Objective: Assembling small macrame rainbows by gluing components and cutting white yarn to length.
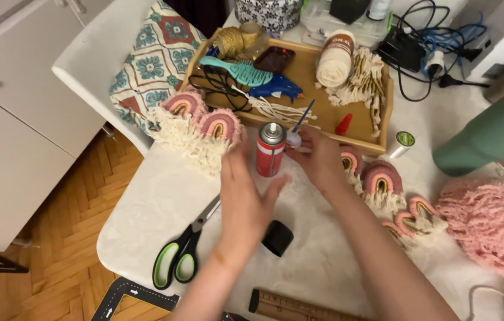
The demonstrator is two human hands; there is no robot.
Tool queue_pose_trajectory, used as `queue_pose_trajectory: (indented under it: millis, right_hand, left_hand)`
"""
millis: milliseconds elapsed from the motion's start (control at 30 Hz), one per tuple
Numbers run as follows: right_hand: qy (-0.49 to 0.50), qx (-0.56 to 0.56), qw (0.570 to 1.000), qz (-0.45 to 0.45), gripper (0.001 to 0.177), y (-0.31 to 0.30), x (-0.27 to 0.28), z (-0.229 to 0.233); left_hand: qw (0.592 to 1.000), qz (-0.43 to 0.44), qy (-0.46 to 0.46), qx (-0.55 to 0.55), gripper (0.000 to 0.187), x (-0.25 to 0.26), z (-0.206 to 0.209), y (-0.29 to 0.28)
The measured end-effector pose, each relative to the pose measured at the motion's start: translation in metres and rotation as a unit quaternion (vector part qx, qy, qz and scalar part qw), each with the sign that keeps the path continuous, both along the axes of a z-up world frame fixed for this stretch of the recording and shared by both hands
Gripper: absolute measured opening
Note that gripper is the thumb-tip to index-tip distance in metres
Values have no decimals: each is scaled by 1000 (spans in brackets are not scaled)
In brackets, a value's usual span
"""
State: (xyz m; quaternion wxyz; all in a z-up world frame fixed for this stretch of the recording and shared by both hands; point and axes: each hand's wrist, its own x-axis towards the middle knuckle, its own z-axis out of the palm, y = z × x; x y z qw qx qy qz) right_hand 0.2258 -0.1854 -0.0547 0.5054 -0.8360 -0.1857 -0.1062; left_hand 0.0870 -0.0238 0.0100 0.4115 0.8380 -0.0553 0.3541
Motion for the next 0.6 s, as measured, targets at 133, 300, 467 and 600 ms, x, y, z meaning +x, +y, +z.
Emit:
queue_pose_trajectory:
  millis: [133,300,467,600]
  right_hand:
    - [-26,-28,999,-21,57,-5,-24,26]
    - [-62,-258,958,-110,44,-9,-69,77]
    - [-141,-240,955,-102,32,-7,-99,106]
    - [-138,-203,964,-97,33,8,-104,122]
  left_hand:
    - [970,15,180,161,74,-47,-12,-16]
    - [900,6,327,289,67,-53,-14,-26]
    - [1000,-5,-7,-12,50,-1,47,-8]
    - [987,-32,-159,-13,44,60,25,-6]
